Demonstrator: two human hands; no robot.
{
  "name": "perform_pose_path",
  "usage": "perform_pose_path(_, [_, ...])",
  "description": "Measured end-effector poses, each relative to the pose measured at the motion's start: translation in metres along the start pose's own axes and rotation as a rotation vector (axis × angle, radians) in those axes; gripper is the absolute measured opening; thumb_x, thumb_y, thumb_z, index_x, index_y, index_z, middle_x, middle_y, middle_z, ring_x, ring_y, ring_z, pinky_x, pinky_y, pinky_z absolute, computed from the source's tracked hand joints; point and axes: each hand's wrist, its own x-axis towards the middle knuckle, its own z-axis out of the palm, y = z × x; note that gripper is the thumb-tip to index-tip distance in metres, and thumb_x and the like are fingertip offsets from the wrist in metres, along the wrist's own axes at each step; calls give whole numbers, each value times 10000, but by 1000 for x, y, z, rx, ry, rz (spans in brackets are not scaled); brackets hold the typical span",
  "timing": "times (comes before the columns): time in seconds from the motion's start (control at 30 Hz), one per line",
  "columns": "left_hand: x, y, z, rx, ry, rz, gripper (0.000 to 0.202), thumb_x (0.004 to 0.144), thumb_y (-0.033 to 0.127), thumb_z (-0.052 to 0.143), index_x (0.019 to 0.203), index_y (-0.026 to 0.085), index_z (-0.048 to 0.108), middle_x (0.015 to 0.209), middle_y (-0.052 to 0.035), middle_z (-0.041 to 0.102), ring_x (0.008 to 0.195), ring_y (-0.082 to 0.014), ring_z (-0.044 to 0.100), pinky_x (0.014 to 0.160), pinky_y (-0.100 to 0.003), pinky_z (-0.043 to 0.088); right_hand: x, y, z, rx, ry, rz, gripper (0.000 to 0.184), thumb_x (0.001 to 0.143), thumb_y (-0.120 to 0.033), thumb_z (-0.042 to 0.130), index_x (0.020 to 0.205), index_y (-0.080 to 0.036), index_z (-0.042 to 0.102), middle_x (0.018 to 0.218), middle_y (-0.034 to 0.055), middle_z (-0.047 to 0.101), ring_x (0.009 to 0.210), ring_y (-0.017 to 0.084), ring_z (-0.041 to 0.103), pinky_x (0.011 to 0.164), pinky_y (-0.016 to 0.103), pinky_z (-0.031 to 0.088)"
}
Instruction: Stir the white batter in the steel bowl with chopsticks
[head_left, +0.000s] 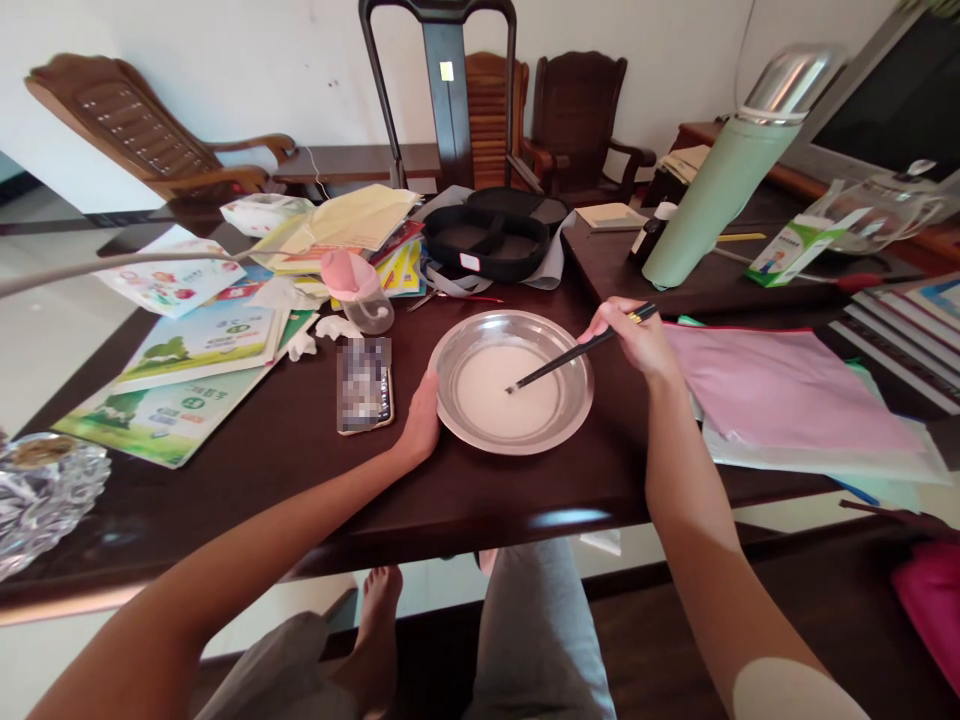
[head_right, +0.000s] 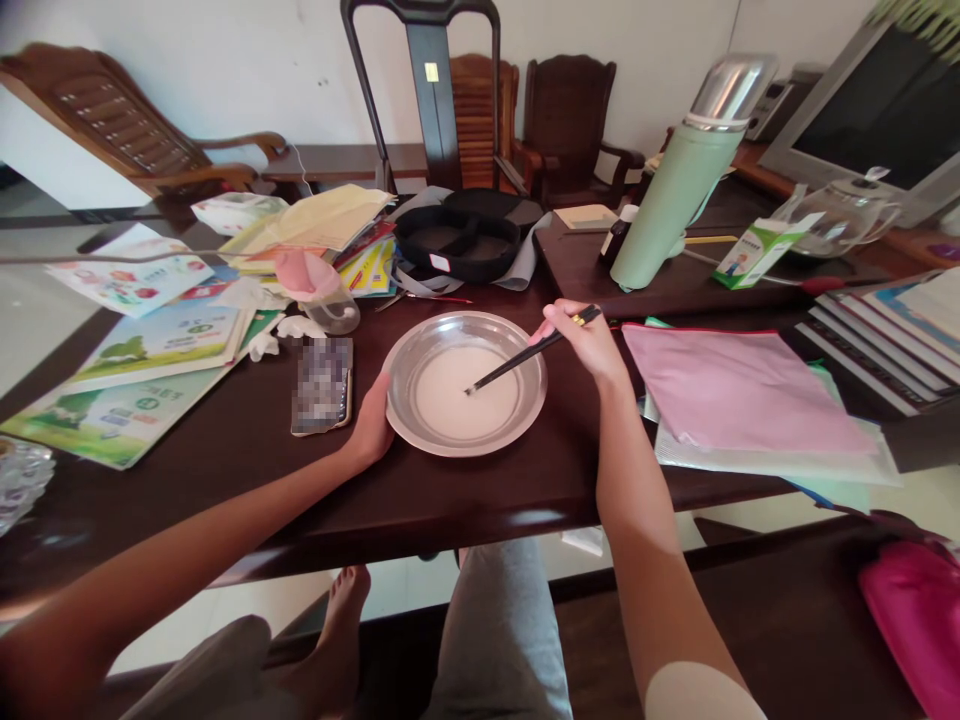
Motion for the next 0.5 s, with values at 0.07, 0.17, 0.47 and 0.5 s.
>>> perform_pose_path(0.07, [0,0,1,-36,3,-32,715,1154,763,482,1585,261,752,1727,-104,717,1744,-396,526,1509,-645,302,-1,-2,9,3,-90,8,662,840,-928,870,661,-301,757,693,42,844,774,299,864,874,459,678])
perform_pose_path(0.17, [0,-1,2,-58,-3,-32,733,1146,780,472,1598,269,741,1747,-92,702,1773,-377,487,1528,-615,265,0,-7,19,-6,-175,18,670,832,-935,874,724,-282,773,740,53,868,834,303,885,908,452,693])
perform_pose_path(0.47, [1,0,3,-56,9,-42,767,1126,808,493,1593,254,747,1738,-107,709,1723,-401,551,1513,-624,297,1,-2,-1,-17,17,0,725,834,-993,809,640,-302,706,638,36,798,728,312,855,907,499,701])
perform_pose_path(0.5, [1,0,3,-54,7,-42,762,1132,800,488,1604,257,739,1752,-104,697,1733,-397,539,1516,-622,290,0,-2,2,-10,-8,4,724,834,-993,808,636,-303,710,646,40,806,732,312,856,898,494,701])
